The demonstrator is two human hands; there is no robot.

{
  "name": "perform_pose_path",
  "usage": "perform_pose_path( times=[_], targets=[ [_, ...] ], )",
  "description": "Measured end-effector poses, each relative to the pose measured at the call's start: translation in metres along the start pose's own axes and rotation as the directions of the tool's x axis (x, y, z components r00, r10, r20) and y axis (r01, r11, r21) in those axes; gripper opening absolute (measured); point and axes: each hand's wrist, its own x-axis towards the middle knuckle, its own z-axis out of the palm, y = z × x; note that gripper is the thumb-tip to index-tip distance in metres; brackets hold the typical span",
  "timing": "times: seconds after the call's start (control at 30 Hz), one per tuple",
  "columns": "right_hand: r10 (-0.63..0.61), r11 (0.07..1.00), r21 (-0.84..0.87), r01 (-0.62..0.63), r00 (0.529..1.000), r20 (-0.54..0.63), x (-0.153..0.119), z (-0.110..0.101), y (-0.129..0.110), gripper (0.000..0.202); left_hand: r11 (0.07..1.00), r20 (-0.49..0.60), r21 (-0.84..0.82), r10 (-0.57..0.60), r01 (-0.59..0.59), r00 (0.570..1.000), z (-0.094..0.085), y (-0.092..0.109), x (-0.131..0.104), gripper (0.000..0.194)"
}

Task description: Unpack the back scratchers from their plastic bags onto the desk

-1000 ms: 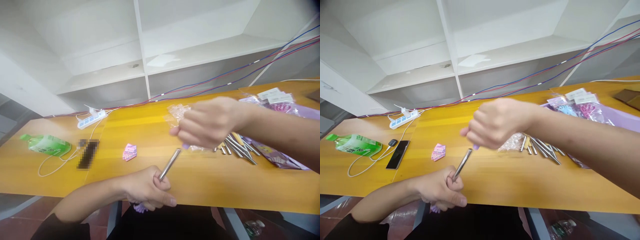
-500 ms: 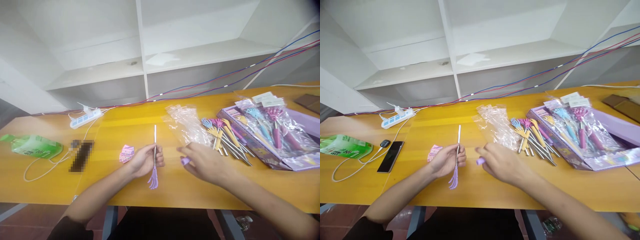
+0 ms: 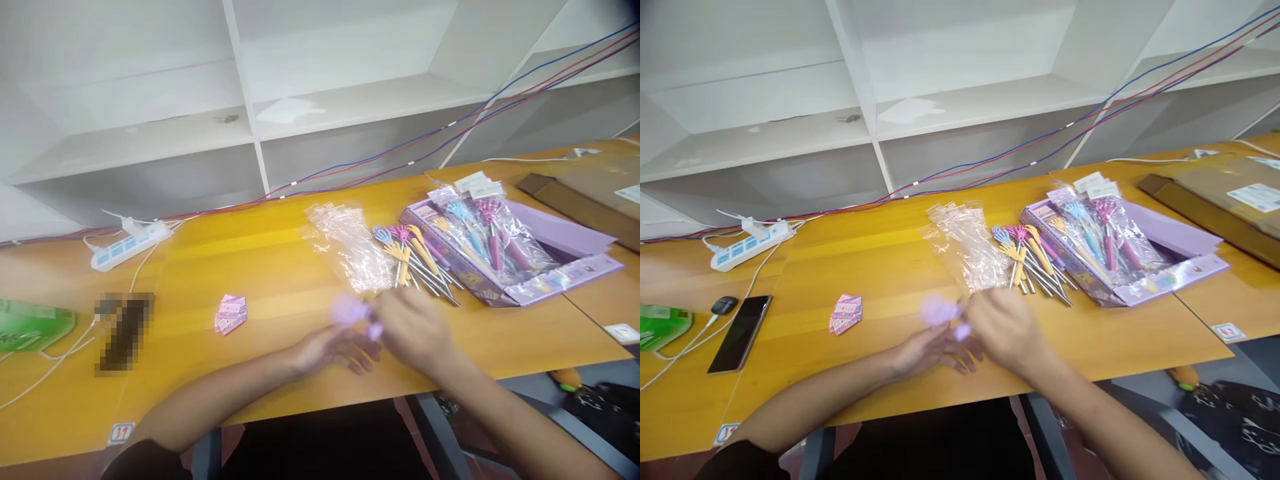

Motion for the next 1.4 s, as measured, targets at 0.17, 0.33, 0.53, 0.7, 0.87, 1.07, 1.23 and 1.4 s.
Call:
perform_pose_path(
  times=[0.17, 0.33, 0.53, 0.7, 0.87, 1.07, 1.23, 1.4],
  targets=[
    [0.736, 0.621, -0.513, -0.592, 0.666, 0.122, 0.008, -0.009, 0.099, 0.037, 0.99, 0.205, 0.115, -0.101, 0.079, 0.974, -0.04, -0.006, 0.006, 0.064],
    [0.834, 0.533, -0.608, -0.589, 0.488, 0.259, 0.001, 0.025, 0.153, 0.049, 0.984, 0.231, 0.161, -0.116, 0.079, 0.966, -0.047, -0.009, 0.011, 0.059],
    [0.788, 0.595, -0.603, -0.531, 0.534, 0.308, -0.016, 0.055, 0.163, 0.049, 0.979, 0.2, 0.193, -0.107, 0.068, 0.974, -0.041, -0.009, 0.008, 0.057],
    [0.729, 0.63, -0.602, -0.49, 0.641, 0.24, -0.022, 0.051, 0.17, 0.052, 0.974, 0.181, 0.216, -0.108, 0.067, 0.978, -0.038, -0.006, 0.006, 0.056],
    [0.779, 0.537, -0.584, -0.609, 0.624, 0.065, -0.031, 0.02, 0.194, 0.05, 0.972, 0.189, 0.227, -0.111, 0.067, 0.976, -0.036, -0.005, 0.007, 0.053],
    [0.96, 0.281, -0.659, -0.698, 0.219, 0.177, -0.056, -0.016, 0.249, 0.048, 0.965, 0.2, 0.254, -0.119, 0.066, 0.972, -0.037, -0.005, 0.007, 0.049],
    [0.962, 0.272, -0.623, -0.733, 0.206, 0.177, -0.065, -0.019, 0.258, 0.045, 0.939, 0.194, 0.342, -0.097, 0.026, 0.976, -0.034, 0.001, 0.002, 0.055],
    [0.964, 0.255, -0.527, -0.811, 0.256, 0.072, -0.067, -0.019, 0.255, 0.035, 0.93, 0.224, 0.368, -0.085, -0.004, 0.971, -0.034, 0.001, 0.004, 0.059]
  ],
)
